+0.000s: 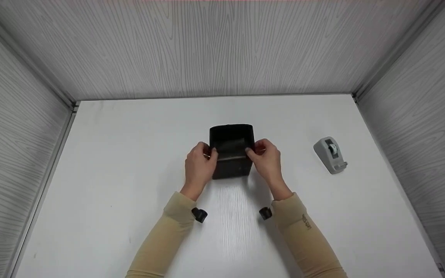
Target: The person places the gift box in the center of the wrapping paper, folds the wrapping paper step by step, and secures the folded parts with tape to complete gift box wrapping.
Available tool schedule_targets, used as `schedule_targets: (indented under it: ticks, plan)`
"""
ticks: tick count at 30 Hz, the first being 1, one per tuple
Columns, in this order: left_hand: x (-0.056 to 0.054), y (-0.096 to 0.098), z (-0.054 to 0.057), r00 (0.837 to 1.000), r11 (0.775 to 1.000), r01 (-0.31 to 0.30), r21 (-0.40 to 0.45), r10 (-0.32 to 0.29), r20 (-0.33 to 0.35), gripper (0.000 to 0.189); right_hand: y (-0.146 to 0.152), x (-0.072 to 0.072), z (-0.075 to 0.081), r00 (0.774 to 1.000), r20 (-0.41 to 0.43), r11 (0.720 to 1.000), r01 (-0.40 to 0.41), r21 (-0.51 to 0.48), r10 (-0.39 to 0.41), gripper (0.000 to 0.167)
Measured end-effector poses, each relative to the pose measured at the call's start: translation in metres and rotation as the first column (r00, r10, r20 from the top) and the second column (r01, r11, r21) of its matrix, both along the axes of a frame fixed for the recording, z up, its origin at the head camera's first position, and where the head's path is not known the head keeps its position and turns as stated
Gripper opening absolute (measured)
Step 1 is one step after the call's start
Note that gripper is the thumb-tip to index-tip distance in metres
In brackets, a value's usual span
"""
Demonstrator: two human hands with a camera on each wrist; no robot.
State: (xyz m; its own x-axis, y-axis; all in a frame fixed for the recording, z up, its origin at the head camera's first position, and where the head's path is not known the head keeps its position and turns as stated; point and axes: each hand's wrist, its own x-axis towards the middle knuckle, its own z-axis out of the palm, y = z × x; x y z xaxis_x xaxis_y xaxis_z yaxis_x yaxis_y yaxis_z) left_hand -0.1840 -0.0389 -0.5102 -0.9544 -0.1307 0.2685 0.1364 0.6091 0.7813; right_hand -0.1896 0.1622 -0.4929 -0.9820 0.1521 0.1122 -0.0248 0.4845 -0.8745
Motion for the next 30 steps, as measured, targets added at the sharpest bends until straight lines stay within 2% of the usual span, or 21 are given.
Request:
schedule_targets:
  ticks: [12,20,30]
  plan:
    - [0.0009,0.0015,-0.0008,1.0,0.996,-0.006,0.091,0.003,0.03,0.014,0.0001,0.0006,-0.0023,1.0,0.003,1.0,0.013,-0.026,-0.013,0.018]
    - [-0.0006,0.0006,-0.0004,0.999,0.995,-0.006,0.101,0.001,0.048,0.016,0.0025,0.0052,-0.0032,0.997,-0.08,0.999,0.012,0.03,-0.01,0.016]
    - [-0.0014,-0.0013,0.001,0.994,0.996,0.001,0.092,-0.011,0.112,0.03,0.0069,0.0037,0.0007,0.997,-0.063,0.999,0.035,0.009,-0.034,0.012]
